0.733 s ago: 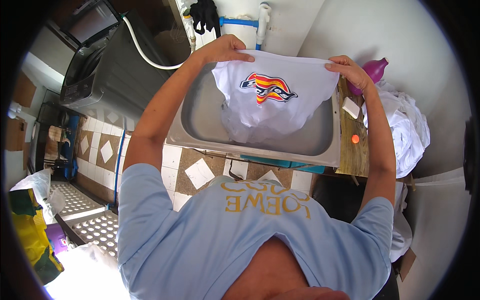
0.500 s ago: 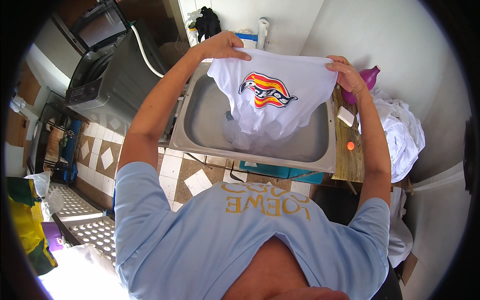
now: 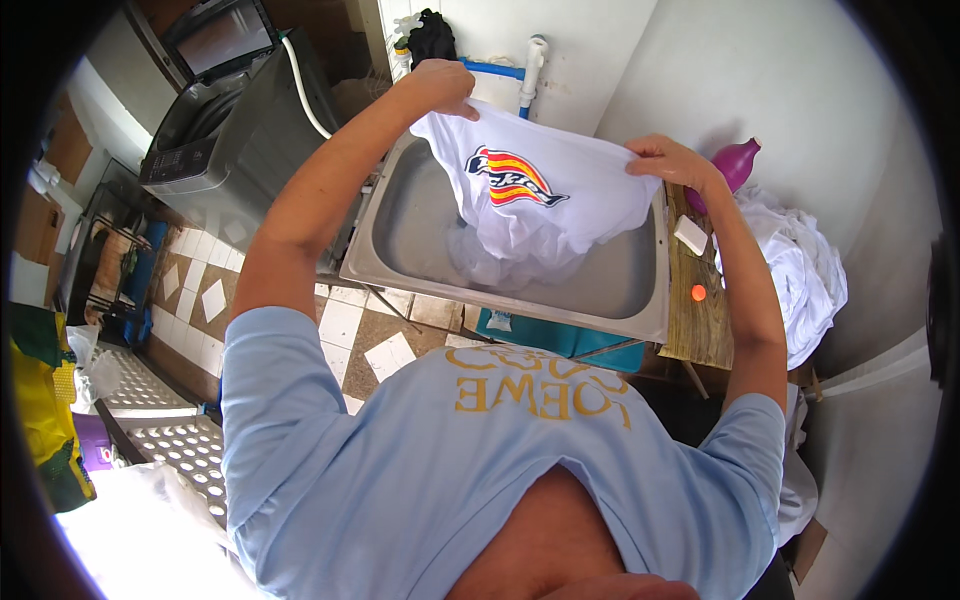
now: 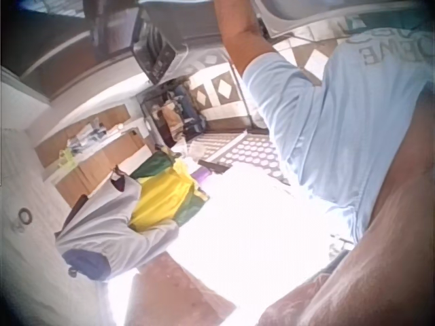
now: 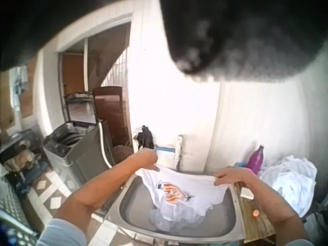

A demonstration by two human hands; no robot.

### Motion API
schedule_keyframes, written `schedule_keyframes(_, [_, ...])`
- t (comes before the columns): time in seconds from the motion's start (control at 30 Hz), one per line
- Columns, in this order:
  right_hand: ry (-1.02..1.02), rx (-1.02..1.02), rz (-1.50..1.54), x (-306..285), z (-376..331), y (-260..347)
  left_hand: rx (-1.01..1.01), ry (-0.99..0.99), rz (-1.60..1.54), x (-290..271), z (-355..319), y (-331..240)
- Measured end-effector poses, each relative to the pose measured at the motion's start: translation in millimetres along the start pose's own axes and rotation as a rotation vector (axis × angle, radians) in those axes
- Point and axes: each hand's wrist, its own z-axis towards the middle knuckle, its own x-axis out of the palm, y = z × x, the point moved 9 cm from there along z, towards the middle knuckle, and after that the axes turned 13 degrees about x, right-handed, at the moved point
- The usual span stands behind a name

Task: The person washes a white shirt by hand in a sink, rubbing soap onto a stain, scrubbing the fabric against itself, and then rinsing and wringing it before placing it in a washing machine.

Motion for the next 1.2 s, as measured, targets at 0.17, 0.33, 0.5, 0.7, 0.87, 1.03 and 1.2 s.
schedule_keyframes(0.17, [0.007,-0.320,0.561,-8,-30,61,-0.033,-0.020,0.078,14,-7,0])
schedule_keyframes(0.33, [0.184,0.073,-0.483,96,10,8,-0.049,0.000,0.253,43,-14,-4])
schedule_keyframes(0.5, [-0.082,0.057,-0.604,26,6,-30,-0.066,0.020,0.270,40,-18,-15])
schedule_keyframes(0.7, [-0.218,-0.038,-0.138,-75,-41,32,-0.140,-0.065,0.171,-46,-31,4])
schedule_keyframes(0.87, [-0.264,0.021,-0.158,-129,-69,57,-0.066,-0.108,0.300,-111,-35,1])
schedule_keyframes(1.03, [-0.288,-0.058,-0.057,-153,-86,71,-0.128,-0.075,0.254,-146,-34,20])
schedule_keyframes(1.2, [-0.343,-0.077,-0.025,-173,-105,79,-0.080,-0.145,0.289,-177,-37,15])
